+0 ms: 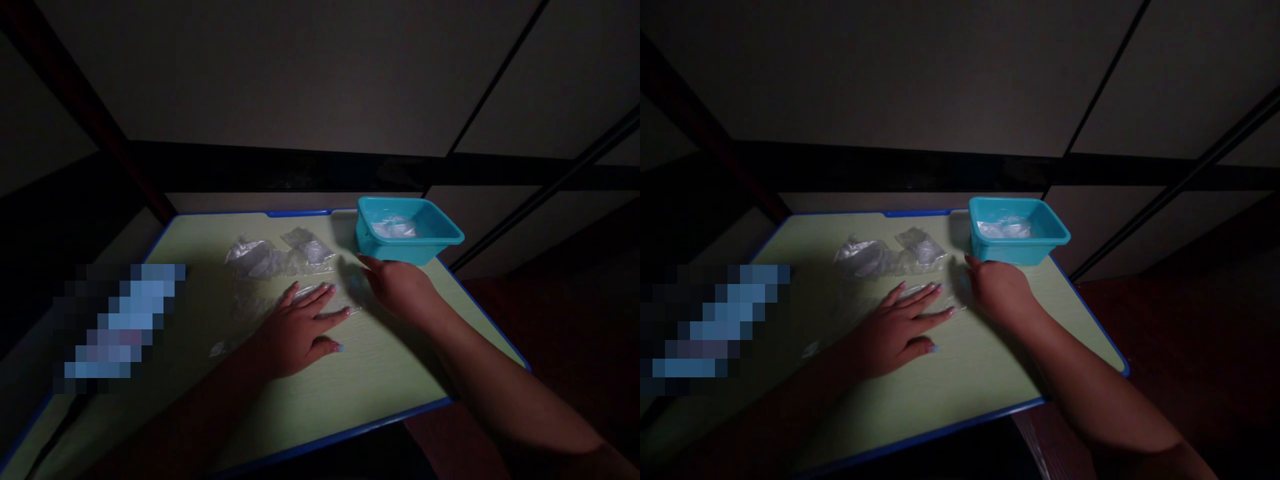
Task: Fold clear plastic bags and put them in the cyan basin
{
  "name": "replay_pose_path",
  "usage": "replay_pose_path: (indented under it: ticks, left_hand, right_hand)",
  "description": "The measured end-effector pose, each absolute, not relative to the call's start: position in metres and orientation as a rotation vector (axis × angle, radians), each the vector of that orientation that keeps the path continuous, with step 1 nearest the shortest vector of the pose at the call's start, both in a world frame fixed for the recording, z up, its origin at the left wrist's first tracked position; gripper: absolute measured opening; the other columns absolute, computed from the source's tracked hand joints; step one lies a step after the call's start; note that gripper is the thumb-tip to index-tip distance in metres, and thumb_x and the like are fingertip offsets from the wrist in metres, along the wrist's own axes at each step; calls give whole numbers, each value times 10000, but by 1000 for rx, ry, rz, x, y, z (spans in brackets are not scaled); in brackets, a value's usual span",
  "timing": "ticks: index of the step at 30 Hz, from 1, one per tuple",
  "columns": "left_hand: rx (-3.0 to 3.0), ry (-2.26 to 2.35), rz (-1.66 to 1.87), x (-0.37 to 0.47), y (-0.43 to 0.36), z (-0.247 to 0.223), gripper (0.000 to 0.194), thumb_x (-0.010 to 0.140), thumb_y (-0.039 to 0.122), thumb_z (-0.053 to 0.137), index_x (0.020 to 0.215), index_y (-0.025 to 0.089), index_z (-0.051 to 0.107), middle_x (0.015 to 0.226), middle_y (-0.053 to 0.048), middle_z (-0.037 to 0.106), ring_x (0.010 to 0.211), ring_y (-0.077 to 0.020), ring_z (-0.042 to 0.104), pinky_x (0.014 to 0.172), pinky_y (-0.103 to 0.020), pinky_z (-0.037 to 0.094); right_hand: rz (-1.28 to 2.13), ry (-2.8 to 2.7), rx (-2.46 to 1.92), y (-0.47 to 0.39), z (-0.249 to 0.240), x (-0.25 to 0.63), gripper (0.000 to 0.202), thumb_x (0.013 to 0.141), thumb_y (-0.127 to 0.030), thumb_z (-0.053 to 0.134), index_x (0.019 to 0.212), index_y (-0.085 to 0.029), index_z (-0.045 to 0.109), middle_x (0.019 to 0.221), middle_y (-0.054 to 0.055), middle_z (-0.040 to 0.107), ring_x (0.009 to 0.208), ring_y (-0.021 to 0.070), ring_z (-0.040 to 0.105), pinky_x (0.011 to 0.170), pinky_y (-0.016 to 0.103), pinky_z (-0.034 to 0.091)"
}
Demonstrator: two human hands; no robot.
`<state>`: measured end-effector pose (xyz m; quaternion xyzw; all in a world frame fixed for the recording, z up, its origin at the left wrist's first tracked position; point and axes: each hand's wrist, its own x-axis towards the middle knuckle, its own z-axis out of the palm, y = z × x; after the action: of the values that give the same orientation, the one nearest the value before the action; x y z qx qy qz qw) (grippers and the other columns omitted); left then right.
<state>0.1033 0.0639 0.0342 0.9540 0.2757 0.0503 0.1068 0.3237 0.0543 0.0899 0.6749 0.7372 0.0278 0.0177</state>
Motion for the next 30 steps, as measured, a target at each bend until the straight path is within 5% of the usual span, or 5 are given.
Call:
replay_pose_path:
  ticks: [3,5,9,20,30]
  left_hand:
    - [2831,826,244,103,64,33,549,916,554,466,1414,326,430,1543,-87,332,1438,-271,260,1151,-576,133]
    - [2839,869,309,101,64,34,542,921,552,453,1382,270,485,1518,-102,385,1432,-262,278,1164,-548,129]
    - [2822,1036,337,97,62,37,550,949,506,404,1380,173,488,1494,-130,418,1415,-259,317,1168,-512,175]
    - [2782,1167,179,89,56,29,645,947,527,369,1486,180,301,1564,-142,253,1448,-299,225,1116,-605,218]
    - [2767,1236,141,91,56,35,593,957,465,369,1470,168,334,1566,-130,258,1456,-286,199,1133,-582,207]
  right_hand:
    - [14,2565,1897,50,83,315,540,981,-390,356,1464,-148,380,1382,173,528,1175,282,574,948,396,457]
    - [-74,2689,1632,46,73,311,621,975,-429,369,1507,-125,267,1531,161,319,1380,284,357,1109,483,294]
    - [-227,2598,1497,43,53,305,710,978,-476,343,1526,-76,132,1571,163,94,1463,271,118,1151,559,138]
    - [-158,2566,1638,39,45,302,726,965,-553,266,1532,-119,140,1570,151,101,1461,298,116,1125,629,84]
    - [-106,2793,1572,51,34,294,604,985,-354,248,1536,-147,114,1576,123,156,1461,244,143,1132,598,109]
